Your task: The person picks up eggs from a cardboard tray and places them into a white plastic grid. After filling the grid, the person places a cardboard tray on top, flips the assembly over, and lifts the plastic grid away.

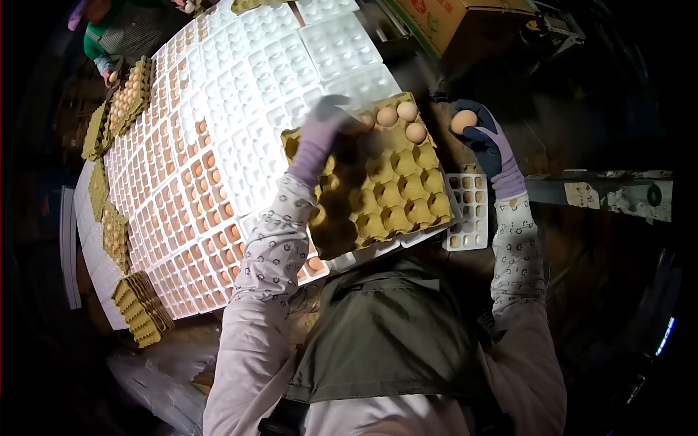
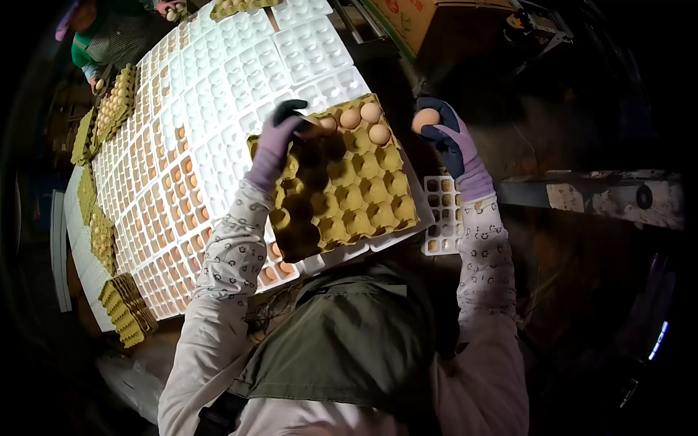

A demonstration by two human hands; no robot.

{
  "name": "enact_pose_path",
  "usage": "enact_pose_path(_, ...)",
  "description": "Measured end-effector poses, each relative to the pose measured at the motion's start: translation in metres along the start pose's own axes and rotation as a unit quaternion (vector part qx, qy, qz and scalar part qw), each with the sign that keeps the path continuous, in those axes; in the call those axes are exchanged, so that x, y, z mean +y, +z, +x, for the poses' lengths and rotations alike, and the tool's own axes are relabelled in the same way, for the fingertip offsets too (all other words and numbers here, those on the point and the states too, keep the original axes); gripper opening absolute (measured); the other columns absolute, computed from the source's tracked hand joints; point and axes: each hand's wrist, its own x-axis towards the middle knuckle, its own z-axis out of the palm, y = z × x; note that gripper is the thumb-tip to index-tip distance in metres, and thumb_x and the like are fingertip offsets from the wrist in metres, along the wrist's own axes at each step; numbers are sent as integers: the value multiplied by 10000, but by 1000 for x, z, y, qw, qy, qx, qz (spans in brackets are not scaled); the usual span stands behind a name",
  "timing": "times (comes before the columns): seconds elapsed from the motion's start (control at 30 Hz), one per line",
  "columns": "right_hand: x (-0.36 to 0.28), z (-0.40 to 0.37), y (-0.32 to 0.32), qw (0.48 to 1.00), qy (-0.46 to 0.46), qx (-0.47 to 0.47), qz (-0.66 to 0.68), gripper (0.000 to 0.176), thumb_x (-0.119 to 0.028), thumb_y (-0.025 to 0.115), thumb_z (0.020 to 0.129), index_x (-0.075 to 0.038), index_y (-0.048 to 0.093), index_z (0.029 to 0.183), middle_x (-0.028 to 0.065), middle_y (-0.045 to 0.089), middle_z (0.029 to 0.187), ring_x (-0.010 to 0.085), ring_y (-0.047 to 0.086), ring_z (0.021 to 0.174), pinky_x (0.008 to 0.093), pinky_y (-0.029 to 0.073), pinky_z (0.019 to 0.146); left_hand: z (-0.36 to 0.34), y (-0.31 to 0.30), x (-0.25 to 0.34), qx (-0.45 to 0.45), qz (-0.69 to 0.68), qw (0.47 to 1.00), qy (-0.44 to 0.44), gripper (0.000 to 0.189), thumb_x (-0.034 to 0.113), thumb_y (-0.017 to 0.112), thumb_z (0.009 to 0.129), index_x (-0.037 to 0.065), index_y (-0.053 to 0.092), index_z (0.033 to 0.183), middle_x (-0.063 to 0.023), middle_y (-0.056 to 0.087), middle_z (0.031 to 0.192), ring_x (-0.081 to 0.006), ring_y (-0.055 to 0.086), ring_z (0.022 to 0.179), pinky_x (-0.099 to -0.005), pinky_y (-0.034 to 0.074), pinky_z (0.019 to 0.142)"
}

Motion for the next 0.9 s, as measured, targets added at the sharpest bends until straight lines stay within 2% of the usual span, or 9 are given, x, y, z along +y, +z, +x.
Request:
enact_pose_path(0.1, 15, 23, 21, 909, 178, 27, -377, 446, -383, 739, 907, -62, 662, 1206, 74, 684, 1057, 209, 680, 1002, 360, 558, 913, 61, -19, -44, 14, -80, 994, -79, 373, 374, 807, 785, 45, 732, 943, -149, 731, 942, -239, 703, 858, -371, 565, 799)
enact_pose_path(0.17, 8, 25, 81, 681, 74, 46, -727, 658, -677, 728, 797, -73, 724, 1060, 125, 697, 1053, 292, 686, 1001, 413, 539, 902, 34, 11, 9, -89, 395, 911, 79, 534, 333, 770, 818, 69, 613, 1254, -161, 661, 1163, -310, 681, 1016, -432, 554, 888)
enact_pose_path(0.23, 19, 41, 85, 664, 70, 24, -744, 630, -636, 760, 780, -76, 722, 1065, 127, 696, 1006, 295, 684, 1019, 414, 539, 902, 35, 25, 21, -178, 516, 835, 76, 588, 292, 764, 797, 86, 578, 1316, -175, 636, 1235, -371, 670, 1058, -466, 540, 935)
enact_pose_path(0.4, -1, 56, 10, 959, 154, -4, -240, 438, -192, 743, 855, -59, 636, 1259, 155, 712, 1049, 221, 706, 796, 372, 604, 745, 50, 11, 14, -85, 251, 961, 77, 437, 299, 736, 835, 208, 689, 1259, -99, 637, 1214, -297, 671, 1039, -413, 546, 931)
enact_pose_path(0.5, -19, 65, 17, 985, 159, -15, -67, 463, -102, 686, 869, -114, 607, 1325, 165, 684, 1153, 254, 712, 816, 375, 621, 748, 44, 45, 69, -148, 514, 844, 39, 344, 321, 746, 830, 208, 746, 1154, -64, 586, 1309, -295, 628, 1099, -408, 549, 944)
enact_pose_path(0.6, -12, 78, 62, 753, -49, -71, -652, 382, -193, 747, 811, -253, 711, 1186, 66, 547, 1363, 327, 576, 1227, 430, 502, 1036, 51, 60, 53, -131, 520, 843, 48, 336, 368, 796, 770, 202, 767, 1061, -45, 536, 1379, -291, 577, 1164, -405, 553, 935)
enact_pose_path(0.7, -15, 83, 90, 505, -71, -167, -844, 389, -312, 807, 746, -225, 737, 1119, 55, 496, 1452, 303, 525, 1268, 418, 511, 1013, 21, 30, 44, 7, 376, 924, 74, 407, 353, 833, 739, 143, 764, 1081, -88, 568, 1366, -290, 605, 1154, -403, 545, 937)
enact_pose_path(0.83, -14, 80, 64, 670, -156, -79, -722, 341, -281, 802, 802, -130, 736, 1101, 144, 552, 1353, 308, 567, 1209, 403, 507, 1004, -69, -54, -31, 99, -198, 972, -74, 425, 311, 709, 965, -44, 679, 1197, -122, 651, 1220, -235, 692, 990, -352, 574, 846)
enact_pose_path(0.9, 2, 100, 27, 937, 19, -72, -343, 412, -334, 672, 982, 11, 677, 1207, 105, 640, 1110, 193, 652, 998, 309, 547, 871, -140, -109, -69, 163, -286, 942, -59, 424, 283, 555, 1062, -82, 610, 1270, -130, 667, 1215, -247, 705, 1022, -373, 599, 870)
